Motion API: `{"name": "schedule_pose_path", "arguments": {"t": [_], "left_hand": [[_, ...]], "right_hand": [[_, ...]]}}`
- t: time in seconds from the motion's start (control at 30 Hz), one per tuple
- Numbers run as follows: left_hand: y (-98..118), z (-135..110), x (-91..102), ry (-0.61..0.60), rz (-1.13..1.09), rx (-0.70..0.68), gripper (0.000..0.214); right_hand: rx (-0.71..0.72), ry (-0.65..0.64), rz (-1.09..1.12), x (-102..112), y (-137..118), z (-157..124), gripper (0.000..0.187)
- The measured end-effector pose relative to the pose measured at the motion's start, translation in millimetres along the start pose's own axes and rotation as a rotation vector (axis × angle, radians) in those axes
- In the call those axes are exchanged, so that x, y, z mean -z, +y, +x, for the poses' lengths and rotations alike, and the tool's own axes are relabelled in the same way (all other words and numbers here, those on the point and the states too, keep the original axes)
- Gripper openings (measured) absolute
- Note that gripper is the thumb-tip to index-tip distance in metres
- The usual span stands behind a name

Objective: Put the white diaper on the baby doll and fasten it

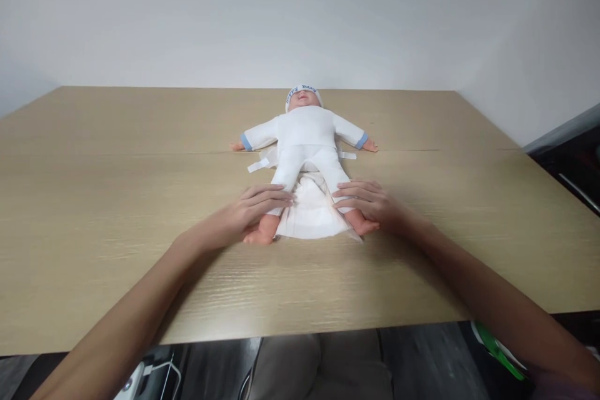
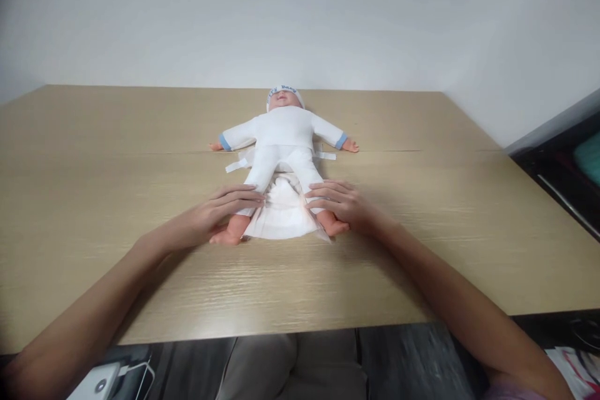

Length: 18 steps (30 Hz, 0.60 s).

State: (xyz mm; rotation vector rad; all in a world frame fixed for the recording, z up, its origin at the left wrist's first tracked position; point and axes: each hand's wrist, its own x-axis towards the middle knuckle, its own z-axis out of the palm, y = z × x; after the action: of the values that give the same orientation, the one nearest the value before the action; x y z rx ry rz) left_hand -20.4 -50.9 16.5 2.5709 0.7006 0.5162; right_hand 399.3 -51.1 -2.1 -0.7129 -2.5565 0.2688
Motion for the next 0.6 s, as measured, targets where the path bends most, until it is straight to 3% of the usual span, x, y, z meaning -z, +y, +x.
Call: {"name": "schedule_pose_path", "arguments": {"t": [0.2, 0.4, 0.5, 0.6], "left_hand": [[-2.3, -4.1, 2.8, -0.052, -0.021, 0.024, 0.05], [23.3, 6.0, -3.3, 0.01, -0.02, 0.129, 0.039], [35.3, 14.4, -21.1, 0.108, 0.08, 0.157, 0.052], [41.9, 21.2, -35.1, 0.172, 0.178, 0.167, 0.033]], "right_hand": [[-0.04, 0.069, 0.18, -3.6, 4.8, -3.0, 0.037], [-0.151, 0.056, 0.35, 3.7, 3.4, 0.9, 0.044], [-0.167, 0.024, 0.217, 3.4, -14.7, 3.2, 0.041], [-0.162, 0.008, -0.043, -7.3, -39.9, 4.7, 0.07]]}}
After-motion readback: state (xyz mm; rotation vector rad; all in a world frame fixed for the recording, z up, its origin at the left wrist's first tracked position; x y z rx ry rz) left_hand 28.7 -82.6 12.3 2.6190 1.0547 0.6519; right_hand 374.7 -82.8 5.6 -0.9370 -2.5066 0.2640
